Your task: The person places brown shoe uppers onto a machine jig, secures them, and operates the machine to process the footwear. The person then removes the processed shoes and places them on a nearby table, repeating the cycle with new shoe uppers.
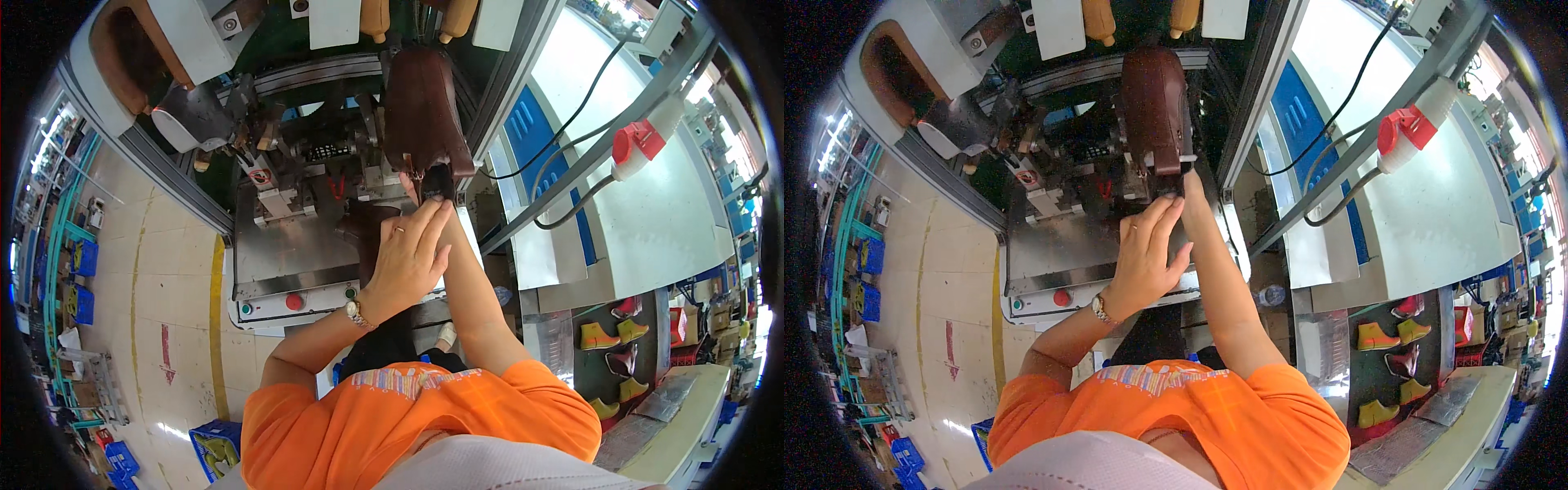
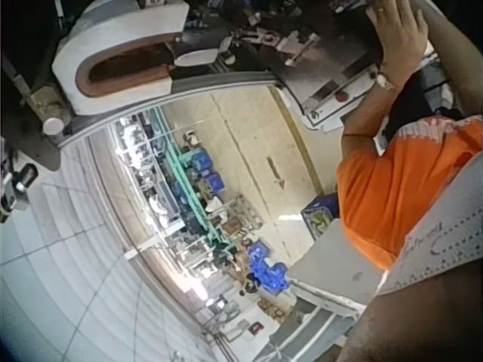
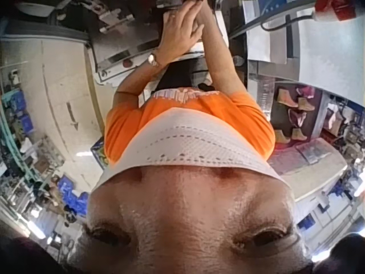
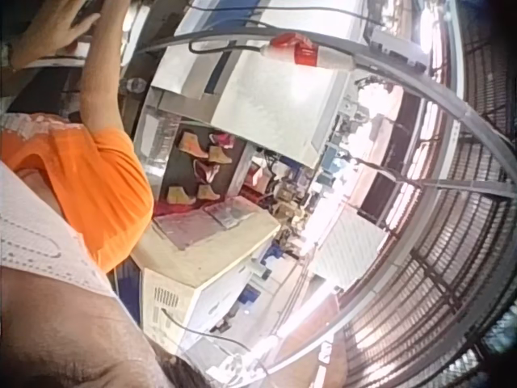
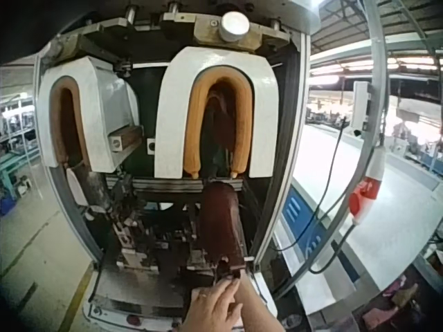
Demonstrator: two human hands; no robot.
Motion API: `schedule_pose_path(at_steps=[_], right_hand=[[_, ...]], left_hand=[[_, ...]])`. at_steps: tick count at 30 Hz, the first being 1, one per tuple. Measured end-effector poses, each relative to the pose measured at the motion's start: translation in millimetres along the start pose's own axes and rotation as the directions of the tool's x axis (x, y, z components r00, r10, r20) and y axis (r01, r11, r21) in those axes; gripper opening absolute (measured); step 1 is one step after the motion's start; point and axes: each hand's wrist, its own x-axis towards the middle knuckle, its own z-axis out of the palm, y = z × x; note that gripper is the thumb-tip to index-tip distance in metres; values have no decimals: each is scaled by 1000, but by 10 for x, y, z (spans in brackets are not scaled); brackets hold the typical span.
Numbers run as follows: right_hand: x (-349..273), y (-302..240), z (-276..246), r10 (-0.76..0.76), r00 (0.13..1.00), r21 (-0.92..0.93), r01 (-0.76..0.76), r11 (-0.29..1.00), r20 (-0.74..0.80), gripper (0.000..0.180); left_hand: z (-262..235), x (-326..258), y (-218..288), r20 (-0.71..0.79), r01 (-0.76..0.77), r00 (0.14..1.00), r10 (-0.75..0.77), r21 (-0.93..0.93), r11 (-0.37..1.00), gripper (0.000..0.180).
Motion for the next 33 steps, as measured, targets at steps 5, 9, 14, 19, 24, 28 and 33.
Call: schedule_pose_path(at_steps=[5, 9, 14, 19, 24, 28, 33], right_hand=[[-8, -23, 59, -16, 1000, -2, 16, 1000, 13, 24], [-10, -13, 112, -23, 1000, 6, 23, 1000, 6, 24], [-188, 4, 330, -11, 986, 58, 21, 998, -166, 20], [86, 43, 40, 1, 999, 80, 3, 997, -49, 14], [91, 17, 85, -178, 971, 65, 190, 980, -163, 11], [-311, 29, 822, -107, 941, 81, 140, 987, -322, 11], [-1, 52, 216, -105, 964, -6, 107, 994, -244, 11]], left_hand=[[-12, 21, 25, -29, 5, 1000, -5, 0, 1000, 65], [-107, 67, 115, -13, 23, 1000, -23, 54, 998, 64], [-248, 90, 235, -67, 72, 996, -59, 207, 976, 62], [-125, 72, 201, -113, 120, 989, -97, 219, 968, 60], [-34, 67, 147, -147, 110, 986, -80, 211, 971, 56], [-12, 21, 84, -143, 128, 985, -92, 264, 956, 54], [81, -14, 58, -165, 120, 983, -82, 241, 963, 53]])
